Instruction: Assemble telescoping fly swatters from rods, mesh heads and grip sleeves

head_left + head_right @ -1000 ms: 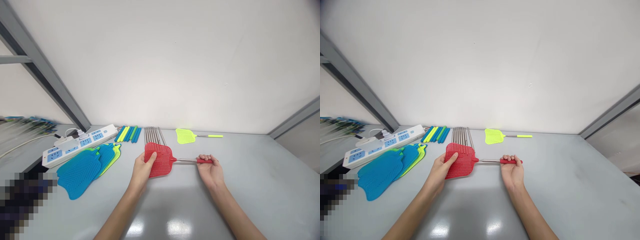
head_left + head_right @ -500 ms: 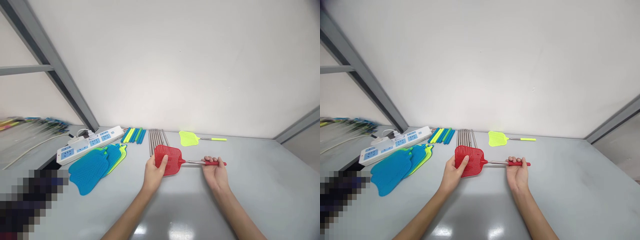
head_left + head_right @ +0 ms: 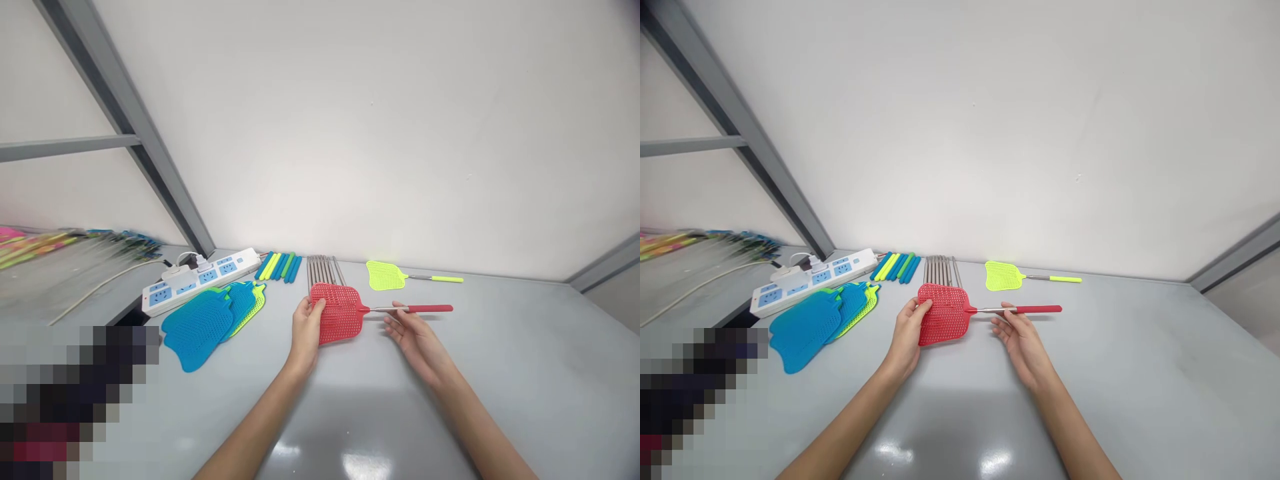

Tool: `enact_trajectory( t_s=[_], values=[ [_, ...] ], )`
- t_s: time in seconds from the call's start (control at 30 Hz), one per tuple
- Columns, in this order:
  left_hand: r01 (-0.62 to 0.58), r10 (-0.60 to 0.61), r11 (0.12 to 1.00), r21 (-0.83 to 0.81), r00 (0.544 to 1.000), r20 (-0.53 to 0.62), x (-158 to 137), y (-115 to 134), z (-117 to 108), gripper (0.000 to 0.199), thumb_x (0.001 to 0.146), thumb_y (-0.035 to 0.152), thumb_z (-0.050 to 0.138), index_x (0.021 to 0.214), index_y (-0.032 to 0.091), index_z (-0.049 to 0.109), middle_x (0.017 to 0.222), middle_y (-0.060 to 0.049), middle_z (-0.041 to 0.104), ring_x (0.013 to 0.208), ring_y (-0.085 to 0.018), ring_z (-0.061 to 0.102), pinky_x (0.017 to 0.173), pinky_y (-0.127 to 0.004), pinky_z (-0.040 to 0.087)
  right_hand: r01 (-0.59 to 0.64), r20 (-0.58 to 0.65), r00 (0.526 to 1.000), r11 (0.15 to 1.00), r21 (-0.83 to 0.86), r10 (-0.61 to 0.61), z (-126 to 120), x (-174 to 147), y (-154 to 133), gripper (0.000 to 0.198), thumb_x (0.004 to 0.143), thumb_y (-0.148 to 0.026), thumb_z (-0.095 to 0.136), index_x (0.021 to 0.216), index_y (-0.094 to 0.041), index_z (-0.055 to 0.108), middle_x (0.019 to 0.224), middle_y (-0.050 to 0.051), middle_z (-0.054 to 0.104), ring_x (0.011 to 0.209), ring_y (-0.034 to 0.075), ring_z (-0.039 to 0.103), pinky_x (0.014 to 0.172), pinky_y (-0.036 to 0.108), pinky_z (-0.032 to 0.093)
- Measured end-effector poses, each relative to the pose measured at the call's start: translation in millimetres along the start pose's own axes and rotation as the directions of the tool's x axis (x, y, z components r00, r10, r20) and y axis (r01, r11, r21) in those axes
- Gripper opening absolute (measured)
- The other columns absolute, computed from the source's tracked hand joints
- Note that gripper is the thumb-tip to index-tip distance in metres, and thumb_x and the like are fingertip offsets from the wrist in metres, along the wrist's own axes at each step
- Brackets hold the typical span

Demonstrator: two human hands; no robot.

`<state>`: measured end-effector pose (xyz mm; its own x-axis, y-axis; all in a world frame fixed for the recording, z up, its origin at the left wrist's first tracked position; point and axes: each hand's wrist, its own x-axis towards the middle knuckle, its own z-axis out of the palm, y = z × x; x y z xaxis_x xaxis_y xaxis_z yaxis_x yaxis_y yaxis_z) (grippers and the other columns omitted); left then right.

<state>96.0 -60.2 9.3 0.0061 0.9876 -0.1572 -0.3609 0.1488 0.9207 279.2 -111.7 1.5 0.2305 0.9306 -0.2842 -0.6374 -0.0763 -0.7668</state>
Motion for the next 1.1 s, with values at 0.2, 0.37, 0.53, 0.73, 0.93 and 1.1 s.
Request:
enact_trajectory(
  t_s=[0.2, 0.37, 0.53, 0.73, 0.93, 1.1],
  values=[
    [-0.037, 0.038, 0.999, 0.034, 0.999, -0.032, 0, -1, 1, 0.021, 0.069, 0.031, 0.051, 0.084, 0.016, 0.051, 0.075, -0.002, 0.062, 0.068, -0.015, 0.059, 0.059, -0.024, 0.045, -0.014, -0.052, 0.999, 0.999, -0.045, 0.012, -3, 3, 0, 0.020, 0.068, -0.022, 0.062, 0.086, -0.016, 0.061, 0.079, 0.002, 0.059, 0.073, 0.013, 0.058, 0.064, 0.022, 0.051],
    [-0.048, 0.046, 0.996, 0.072, 0.998, 0.034, 0, 0, 2, 0.026, 0.070, 0.029, 0.052, 0.090, 0.013, 0.055, 0.080, -0.005, 0.064, 0.074, -0.017, 0.059, 0.064, -0.025, 0.045, -0.016, -0.117, 0.993, 1.000, -0.024, 0.013, -8, 7, -3, 0.014, 0.068, -0.019, 0.062, 0.081, -0.015, 0.062, 0.079, 0.003, 0.060, 0.071, 0.012, 0.058, 0.062, 0.021, 0.052],
    [-0.073, 0.067, 0.990, 0.119, 0.996, 0.054, 3, -5, 1, 0.028, 0.066, 0.029, 0.058, 0.088, 0.012, 0.057, 0.082, -0.007, 0.064, 0.076, -0.016, 0.059, 0.069, -0.026, 0.044, 0.039, -0.174, 0.984, 0.999, 0.018, -0.036, -18, 15, -6, 0.012, 0.068, -0.015, 0.061, 0.080, -0.013, 0.062, 0.078, 0.003, 0.061, 0.069, 0.011, 0.059, 0.063, 0.019, 0.053],
    [-0.030, 0.000, 0.981, 0.191, 0.988, 0.155, 4, -9, 0, 0.028, 0.064, 0.031, 0.060, 0.084, 0.013, 0.056, 0.071, -0.004, 0.063, 0.060, -0.012, 0.058, 0.055, -0.022, 0.047, 0.091, -0.245, 0.967, 0.993, 0.070, -0.071, -27, 23, -8, 0.012, 0.068, -0.010, 0.059, 0.081, -0.011, 0.062, 0.075, 0.005, 0.061, 0.067, 0.011, 0.059, 0.066, 0.018, 0.052],
    [-0.011, -0.034, 0.977, 0.211, 0.978, 0.208, 2, -13, 2, 0.029, 0.062, 0.032, 0.061, 0.082, 0.013, 0.055, 0.062, -0.002, 0.059, 0.051, -0.012, 0.056, 0.048, -0.025, 0.049, 0.115, -0.289, 0.954, 0.989, 0.093, -0.084, -33, 28, -11, 0.011, 0.070, -0.009, 0.056, 0.080, -0.012, 0.061, 0.072, 0.004, 0.060, 0.067, 0.010, 0.060, 0.065, 0.017, 0.052],
    [-0.049, 0.001, 0.974, 0.220, 0.977, 0.212, 3, -16, 1, 0.027, 0.061, 0.030, 0.061, 0.081, 0.014, 0.054, 0.064, -0.002, 0.059, 0.052, -0.012, 0.057, 0.049, -0.024, 0.049, 0.111, -0.306, 0.950, 0.987, 0.117, -0.070, -34, 30, -11, 0.010, 0.071, -0.008, 0.055, 0.079, -0.012, 0.060, 0.071, 0.004, 0.060, 0.066, 0.010, 0.060, 0.065, 0.017, 0.052]
  ],
)
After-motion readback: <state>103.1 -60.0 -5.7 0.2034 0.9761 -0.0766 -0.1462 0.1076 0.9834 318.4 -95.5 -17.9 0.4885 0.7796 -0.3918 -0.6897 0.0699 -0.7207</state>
